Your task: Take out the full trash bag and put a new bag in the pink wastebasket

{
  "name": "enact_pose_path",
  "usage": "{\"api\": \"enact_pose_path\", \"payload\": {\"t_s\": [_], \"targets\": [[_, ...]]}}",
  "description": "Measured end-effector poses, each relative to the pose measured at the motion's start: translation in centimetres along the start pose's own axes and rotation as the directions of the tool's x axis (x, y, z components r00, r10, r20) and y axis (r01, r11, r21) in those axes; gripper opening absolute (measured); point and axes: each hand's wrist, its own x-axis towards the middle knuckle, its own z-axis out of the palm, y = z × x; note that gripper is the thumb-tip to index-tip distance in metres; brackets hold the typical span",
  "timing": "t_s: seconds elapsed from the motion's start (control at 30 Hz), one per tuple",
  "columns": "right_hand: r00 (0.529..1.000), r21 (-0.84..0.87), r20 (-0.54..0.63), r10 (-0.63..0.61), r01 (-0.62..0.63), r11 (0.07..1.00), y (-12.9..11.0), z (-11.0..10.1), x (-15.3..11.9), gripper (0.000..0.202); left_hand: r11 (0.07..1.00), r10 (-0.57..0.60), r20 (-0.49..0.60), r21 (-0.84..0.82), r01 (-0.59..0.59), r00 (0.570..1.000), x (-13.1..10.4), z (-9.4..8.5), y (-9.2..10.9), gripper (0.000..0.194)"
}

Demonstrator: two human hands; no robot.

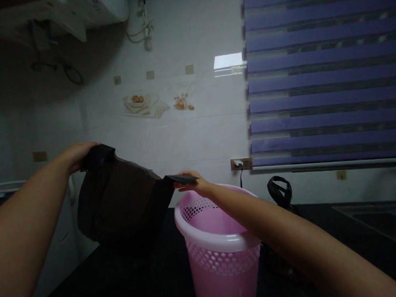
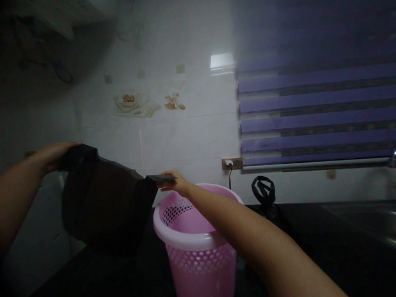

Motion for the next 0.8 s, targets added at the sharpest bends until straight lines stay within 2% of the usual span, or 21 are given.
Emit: {"api": "enact_pose_path", "payload": {"t_s": [0.1, 0.2, 0.33, 0.53, 0.67, 0.8], "targets": [[0.999, -0.018, -0.021, -0.038, 0.037, 0.999, 0.6, -1.0, 0.7, 0.032, 0.993, -0.087, 0.054, -0.078, 0.091, 0.995, 0.0, 0.0, 0.0, 0.009], [0.999, -0.017, 0.002, -0.051, 0.051, 0.999, 0.4, -1.4, 0.7, 0.029, 0.988, -0.112, 0.072, -0.102, 0.120, 0.991, -0.1, 0.0, 0.2, 0.008], [1.000, -0.012, 0.007, -0.030, 0.031, 0.999, -0.6, -0.9, -0.3, 0.030, 0.986, -0.124, 0.082, -0.100, 0.132, 0.989, -0.1, 0.0, 0.1, 0.010], [0.998, -0.046, -0.033, -0.044, 0.042, 0.998, -1.5, -0.3, -0.8, 0.021, 0.984, -0.137, 0.091, -0.103, 0.146, 0.986, -0.1, 0.0, 0.1, 0.011], [0.994, -0.068, -0.083, -0.068, 0.063, 0.996, -1.5, -0.6, -0.5, 0.021, 0.982, -0.122, 0.103, -0.134, 0.135, 0.987, -0.2, 0.0, 0.3, 0.008], [0.989, -0.083, -0.053, -0.139, 0.135, 0.987, -1.4, -1.4, -0.5, 0.025, 0.981, -0.113, 0.112, -0.142, 0.129, 0.987, -0.5, 0.1, 0.3, 0.008]]}}
